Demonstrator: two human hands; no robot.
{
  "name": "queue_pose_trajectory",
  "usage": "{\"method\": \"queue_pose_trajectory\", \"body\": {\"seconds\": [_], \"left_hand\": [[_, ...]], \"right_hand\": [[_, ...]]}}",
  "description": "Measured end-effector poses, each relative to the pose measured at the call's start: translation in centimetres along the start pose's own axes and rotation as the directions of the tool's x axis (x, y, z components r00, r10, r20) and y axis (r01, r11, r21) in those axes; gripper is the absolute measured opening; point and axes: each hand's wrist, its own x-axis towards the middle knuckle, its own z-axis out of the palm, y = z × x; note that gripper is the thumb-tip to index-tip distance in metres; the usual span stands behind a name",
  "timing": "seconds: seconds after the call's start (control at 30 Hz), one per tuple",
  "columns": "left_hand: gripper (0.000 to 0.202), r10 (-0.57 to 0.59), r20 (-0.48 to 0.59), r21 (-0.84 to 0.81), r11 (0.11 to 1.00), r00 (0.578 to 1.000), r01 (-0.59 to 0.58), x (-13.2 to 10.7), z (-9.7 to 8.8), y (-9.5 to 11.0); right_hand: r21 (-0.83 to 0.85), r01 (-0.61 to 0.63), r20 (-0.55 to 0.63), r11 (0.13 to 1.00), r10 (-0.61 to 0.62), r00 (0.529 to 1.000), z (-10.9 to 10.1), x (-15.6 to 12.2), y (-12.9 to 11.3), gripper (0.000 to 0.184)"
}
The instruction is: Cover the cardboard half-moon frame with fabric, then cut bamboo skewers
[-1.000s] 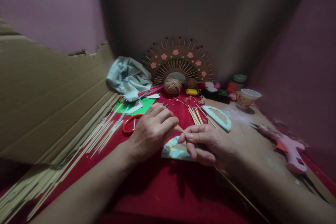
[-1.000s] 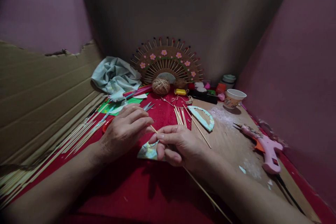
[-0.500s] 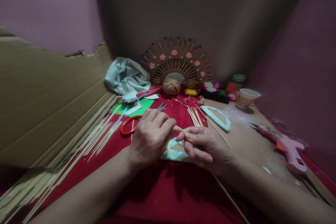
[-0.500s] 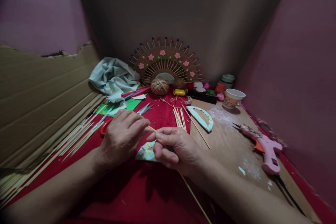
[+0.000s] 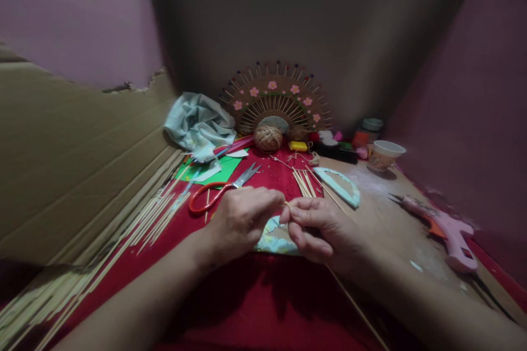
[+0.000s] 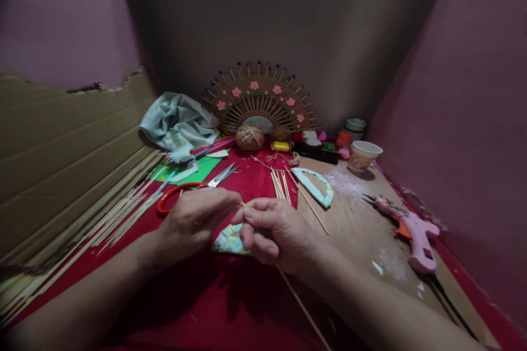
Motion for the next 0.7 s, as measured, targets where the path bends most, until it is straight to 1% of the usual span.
{"method": "queue_pose_trajectory", "body": {"seconds": [0.03, 0.07, 0.1, 0.13, 0.17, 0.2, 0.23, 0.27, 0.3, 0.33, 0.37, 0.4, 0.43, 0.47, 0.5, 0.53, 0.57, 0.6, 0.63, 0.67, 0.7], "left_hand": [[0.019, -0.060, 0.083, -0.114, 0.991, 0.995, 0.069, 0.0, -0.6, 0.0], [0.018, -0.111, 0.179, -0.232, 0.961, 0.978, 0.151, 0.1, -1.2, 0.1], [0.017, -0.138, 0.282, -0.339, 0.911, 0.949, 0.233, 0.1, -1.8, 0.3], [0.016, -0.141, 0.377, -0.427, 0.851, 0.915, 0.307, 0.1, -2.2, 0.5], [0.016, -0.133, 0.447, -0.491, 0.790, 0.884, 0.368, 0.2, -2.5, 0.7], [0.016, -0.135, 0.486, -0.535, 0.735, 0.863, 0.417, 0.2, -2.7, 0.8], [0.018, -0.166, 0.490, -0.561, 0.692, 0.856, 0.455, 0.3, -2.8, 0.9], [0.019, -0.230, 0.458, -0.568, 0.667, 0.859, 0.482, 0.4, -2.8, 0.9], [0.020, -0.319, 0.395, -0.554, 0.665, 0.861, 0.500, 0.5, -2.8, 0.7], [0.021, -0.414, 0.313, -0.510, 0.686, 0.854, 0.520, 0.7, -2.8, 0.3], [0.023, -0.498, 0.225, -0.427, 0.722, 0.837, 0.544, 0.8, -2.9, -0.3], [0.024, -0.565, 0.136, -0.305, 0.757, 0.814, 0.577, 0.9, -3.1, -1.2], [0.026, -0.618, 0.049, -0.146, 0.773, 0.785, 0.618, 0.9, -3.5, -2.1], [0.027, -0.655, -0.020, 0.034, 0.754, 0.755, 0.655, 0.8, -4.1, -3.2], [0.027, -0.691, -0.084, 0.210, 0.692, 0.718, 0.690, 0.6, -4.8, -4.2], [0.027, -0.725, -0.133, 0.353, 0.603, 0.676, 0.716, 0.3, -5.6, -5.2], [0.028, -0.759, -0.162, 0.459, 0.507, 0.630, 0.730, 0.0, -6.4, -6.1], [0.028, -0.798, -0.182, 0.529, 0.413, 0.574, 0.742, -0.3, -7.2, -6.8], [0.029, -0.836, -0.178, 0.577, 0.339, 0.520, 0.743, -0.6, -7.8, -7.4], [0.029, -0.869, -0.165, 0.610, 0.282, 0.467, 0.740, -0.9, -8.4, -7.8], [0.028, -0.896, -0.143, 0.634, 0.243, 0.420, 0.734, -1.2, -8.8, -8.1]], "right_hand": [[0.001, -0.046, 0.047, 0.999, 0.046, 0.998, 0.0, -0.2, -0.1, 0.015], [0.000, -0.084, 0.100, 0.996, 0.084, 0.992, 0.0, -0.4, -0.3, 0.016], [0.001, -0.106, 0.145, 0.994, 0.105, 0.984, 0.1, -0.5, -0.5, 0.017], [0.009, -0.107, 0.172, 0.994, 0.104, 0.980, 0.1, -0.7, -0.8, 0.017], [0.026, -0.088, 0.179, 0.996, 0.082, 0.980, 0.0, -0.9, -1.2, 0.017], [0.046, -0.053, 0.159, 0.998, 0.045, 0.986, -0.1, -0.9, -1.6, 0.016], [0.066, -0.009, 0.116, 0.998, 0.001, 0.993, -0.3, -0.9, -2.0, 0.013], [0.075, 0.030, 0.062, 0.997, -0.035, 0.997, -0.6, -0.9, -2.5, 0.011], [0.077, 0.059, 0.000, 0.995, -0.059, 0.998, -0.9, -0.8, -2.9, 0.008], [0.078, 0.077, -0.055, 0.994, -0.072, 0.996, -1.3, -0.6, -3.2, 0.006], [0.078, 0.087, -0.099, 0.993, -0.080, 0.992, -1.7, -0.4, -3.5, 0.005], [0.080, 0.093, -0.134, 0.992, -0.082, 0.988, -2.1, -0.2, -3.8, 0.005], [0.084, 0.098, -0.155, 0.992, -0.084, 0.984, -2.5, -0.1, -3.9, 0.004], [0.089, 0.106, -0.169, 0.990, -0.090, 0.982, -2.9, 0.1, -4.0, 0.004], [0.093, 0.114, -0.180, 0.989, -0.096, 0.979, -3.2, 0.2, -4.0, 0.004], [0.098, 0.125, -0.191, 0.987, -0.105, 0.976, -3.5, 0.3, -4.0, 0.004], [0.103, 0.133, -0.201, 0.986, -0.110, 0.973, -3.8, 0.4, -3.9, 0.004], [0.108, 0.139, -0.213, 0.984, -0.114, 0.971, -4.1, 0.5, -3.9, 0.003], [0.111, 0.140, -0.225, 0.984, -0.113, 0.968, -4.4, 0.5, -3.9, 0.003], [0.114, 0.138, -0.236, 0.984, -0.108, 0.966, -4.7, 0.6, -3.9, 0.004], [0.116, 0.136, -0.246, 0.984, -0.104, 0.964, -5.0, 0.6, -3.8, 0.004]]}}
